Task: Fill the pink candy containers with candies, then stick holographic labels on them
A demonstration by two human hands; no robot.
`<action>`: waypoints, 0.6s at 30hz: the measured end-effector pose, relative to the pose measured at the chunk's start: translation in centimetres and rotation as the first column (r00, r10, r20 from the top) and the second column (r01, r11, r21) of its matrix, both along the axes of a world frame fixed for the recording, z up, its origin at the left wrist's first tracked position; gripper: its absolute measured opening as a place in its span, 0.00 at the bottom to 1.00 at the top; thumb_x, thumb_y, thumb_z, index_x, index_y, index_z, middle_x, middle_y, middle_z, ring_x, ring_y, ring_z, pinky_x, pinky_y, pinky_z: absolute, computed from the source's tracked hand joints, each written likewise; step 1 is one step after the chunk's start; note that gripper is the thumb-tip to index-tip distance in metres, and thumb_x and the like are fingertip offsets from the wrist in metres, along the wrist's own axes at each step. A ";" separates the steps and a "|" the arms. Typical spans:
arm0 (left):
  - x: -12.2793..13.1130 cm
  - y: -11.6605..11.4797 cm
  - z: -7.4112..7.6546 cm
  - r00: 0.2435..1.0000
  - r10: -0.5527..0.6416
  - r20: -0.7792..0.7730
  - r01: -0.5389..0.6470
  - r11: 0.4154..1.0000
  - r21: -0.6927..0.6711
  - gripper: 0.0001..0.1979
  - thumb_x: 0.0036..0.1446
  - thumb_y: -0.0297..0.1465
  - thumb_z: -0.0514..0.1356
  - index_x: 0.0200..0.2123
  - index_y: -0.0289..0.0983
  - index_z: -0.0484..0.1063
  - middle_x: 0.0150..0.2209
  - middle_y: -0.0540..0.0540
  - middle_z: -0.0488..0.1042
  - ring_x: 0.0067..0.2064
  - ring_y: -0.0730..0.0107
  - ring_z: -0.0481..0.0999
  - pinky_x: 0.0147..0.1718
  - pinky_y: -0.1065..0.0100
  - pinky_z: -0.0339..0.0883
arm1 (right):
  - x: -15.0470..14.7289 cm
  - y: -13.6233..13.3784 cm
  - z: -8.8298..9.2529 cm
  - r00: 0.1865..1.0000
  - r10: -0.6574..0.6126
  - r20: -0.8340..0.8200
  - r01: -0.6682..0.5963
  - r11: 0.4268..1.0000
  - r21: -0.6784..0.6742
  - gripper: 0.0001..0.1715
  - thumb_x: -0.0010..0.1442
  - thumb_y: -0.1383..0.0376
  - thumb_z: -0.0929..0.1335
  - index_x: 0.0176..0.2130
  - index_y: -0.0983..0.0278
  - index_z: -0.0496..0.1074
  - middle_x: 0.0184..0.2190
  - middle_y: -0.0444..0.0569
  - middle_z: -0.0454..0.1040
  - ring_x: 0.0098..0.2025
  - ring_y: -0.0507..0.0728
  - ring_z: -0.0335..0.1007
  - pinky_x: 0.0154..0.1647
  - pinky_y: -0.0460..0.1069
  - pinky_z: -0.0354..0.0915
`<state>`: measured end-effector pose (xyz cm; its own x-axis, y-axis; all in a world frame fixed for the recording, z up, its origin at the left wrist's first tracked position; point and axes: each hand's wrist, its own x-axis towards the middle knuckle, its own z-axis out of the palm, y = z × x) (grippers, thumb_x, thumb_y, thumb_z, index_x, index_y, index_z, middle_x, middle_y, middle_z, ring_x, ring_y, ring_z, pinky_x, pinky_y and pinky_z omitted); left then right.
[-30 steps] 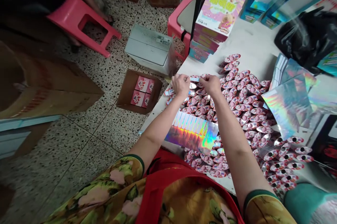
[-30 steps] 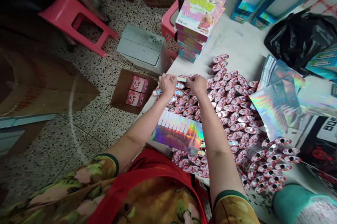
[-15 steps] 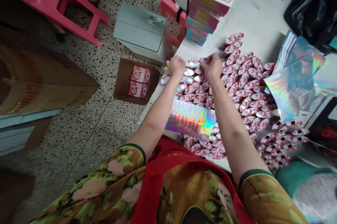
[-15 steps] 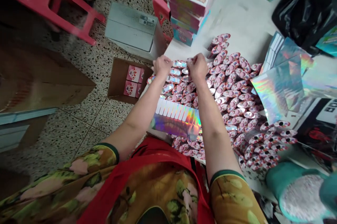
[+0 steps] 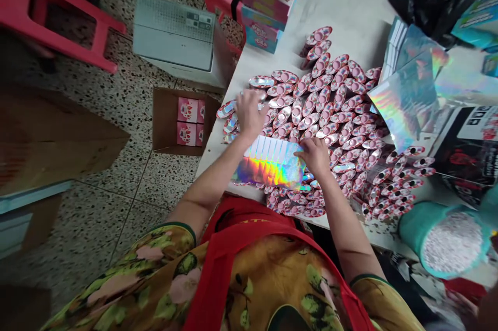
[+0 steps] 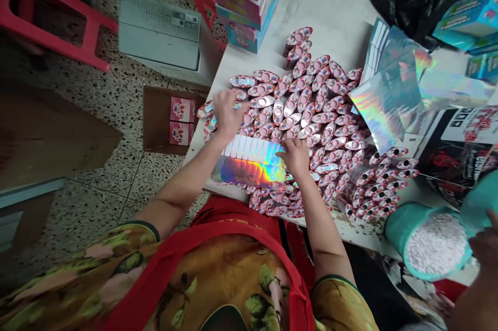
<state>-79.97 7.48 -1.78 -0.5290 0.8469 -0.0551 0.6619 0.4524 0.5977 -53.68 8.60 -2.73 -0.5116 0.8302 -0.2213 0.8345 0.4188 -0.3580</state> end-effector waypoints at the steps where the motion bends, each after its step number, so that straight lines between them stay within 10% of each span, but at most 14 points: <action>1: 1.8 -1.8 -0.2 0.986 -0.164 0.009 0.164 0.986 -0.008 0.11 0.65 0.38 0.62 0.49 0.45 0.76 0.52 0.41 0.75 0.58 0.49 0.67 0.57 0.50 0.59 | -0.2 0.2 -0.1 1.000 0.004 -0.018 -0.004 1.000 -0.014 0.18 0.58 0.55 0.75 0.45 0.60 0.77 0.45 0.57 0.74 0.49 0.68 0.65 0.49 0.59 0.63; 4: 6.4 -5.7 -1.2 0.889 -0.458 -0.001 0.458 0.887 -0.056 0.13 0.62 0.38 0.65 0.50 0.46 0.77 0.52 0.43 0.76 0.55 0.50 0.68 0.53 0.52 0.59 | -0.4 0.7 -0.1 0.998 -0.004 -0.057 0.001 0.998 -0.056 0.15 0.57 0.58 0.75 0.43 0.60 0.77 0.43 0.56 0.75 0.48 0.67 0.66 0.49 0.58 0.63; 18: 9.0 -6.8 -2.7 0.824 -0.560 -0.084 0.565 0.824 0.045 0.16 0.72 0.35 0.52 0.56 0.45 0.75 0.54 0.41 0.78 0.54 0.54 0.72 0.53 0.51 0.56 | -1.0 1.0 -0.1 0.868 -0.385 -0.315 0.177 0.831 -0.527 0.14 0.55 0.56 0.69 0.36 0.64 0.76 0.30 0.47 0.77 0.33 0.56 0.70 0.37 0.50 0.64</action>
<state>-70.92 0.68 -4.52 0.0402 0.9988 0.0282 0.8273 -0.0491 0.5596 -54.65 9.65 -2.80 -0.3999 0.7979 -0.4510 0.6316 -0.1168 -0.7665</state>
